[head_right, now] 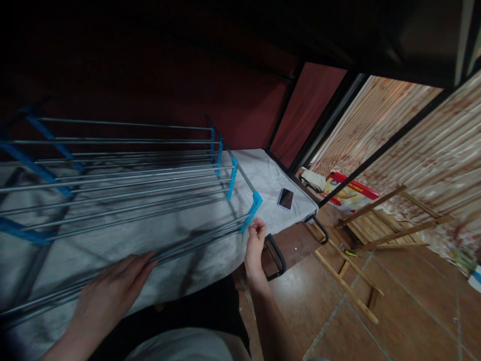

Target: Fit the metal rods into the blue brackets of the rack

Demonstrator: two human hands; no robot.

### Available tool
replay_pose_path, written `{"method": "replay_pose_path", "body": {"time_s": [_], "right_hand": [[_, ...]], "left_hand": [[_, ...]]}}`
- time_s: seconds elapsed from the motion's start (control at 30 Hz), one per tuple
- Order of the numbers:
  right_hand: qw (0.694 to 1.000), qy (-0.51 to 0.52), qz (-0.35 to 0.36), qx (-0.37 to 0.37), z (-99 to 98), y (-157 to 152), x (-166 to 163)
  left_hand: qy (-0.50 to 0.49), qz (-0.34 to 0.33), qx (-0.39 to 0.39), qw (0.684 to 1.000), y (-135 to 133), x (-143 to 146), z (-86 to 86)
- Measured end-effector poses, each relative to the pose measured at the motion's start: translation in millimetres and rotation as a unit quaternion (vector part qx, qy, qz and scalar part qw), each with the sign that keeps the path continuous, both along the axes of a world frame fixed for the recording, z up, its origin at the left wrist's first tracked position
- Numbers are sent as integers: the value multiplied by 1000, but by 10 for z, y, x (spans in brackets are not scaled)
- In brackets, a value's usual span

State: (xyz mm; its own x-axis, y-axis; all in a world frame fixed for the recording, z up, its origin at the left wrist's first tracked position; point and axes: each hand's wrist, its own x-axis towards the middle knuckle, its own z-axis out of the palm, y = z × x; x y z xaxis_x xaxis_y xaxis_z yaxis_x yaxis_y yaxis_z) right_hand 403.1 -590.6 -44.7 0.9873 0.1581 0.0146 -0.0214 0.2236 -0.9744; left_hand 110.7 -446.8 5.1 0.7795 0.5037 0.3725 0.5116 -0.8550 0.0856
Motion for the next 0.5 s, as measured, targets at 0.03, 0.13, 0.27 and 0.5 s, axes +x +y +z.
{"method": "replay_pose_path", "body": {"time_s": [0.03, 0.13, 0.27, 0.5], "right_hand": [[1000, -18, -1, -11, -11, -12, 71], [996, -52, 60, -36, -14, -26, 219], [990, -63, 85, -88, 13, -73, 188], [980, -79, 77, -164, 51, -146, 230]], "left_hand": [[-2, -4, 3, 1000, 9, 6, -1], [-2, 1, 3, 1000, -1, 36, -5], [3, 23, -6, 1000, -148, 81, 57], [32, 59, -36, 997, -259, 126, 216]]}}
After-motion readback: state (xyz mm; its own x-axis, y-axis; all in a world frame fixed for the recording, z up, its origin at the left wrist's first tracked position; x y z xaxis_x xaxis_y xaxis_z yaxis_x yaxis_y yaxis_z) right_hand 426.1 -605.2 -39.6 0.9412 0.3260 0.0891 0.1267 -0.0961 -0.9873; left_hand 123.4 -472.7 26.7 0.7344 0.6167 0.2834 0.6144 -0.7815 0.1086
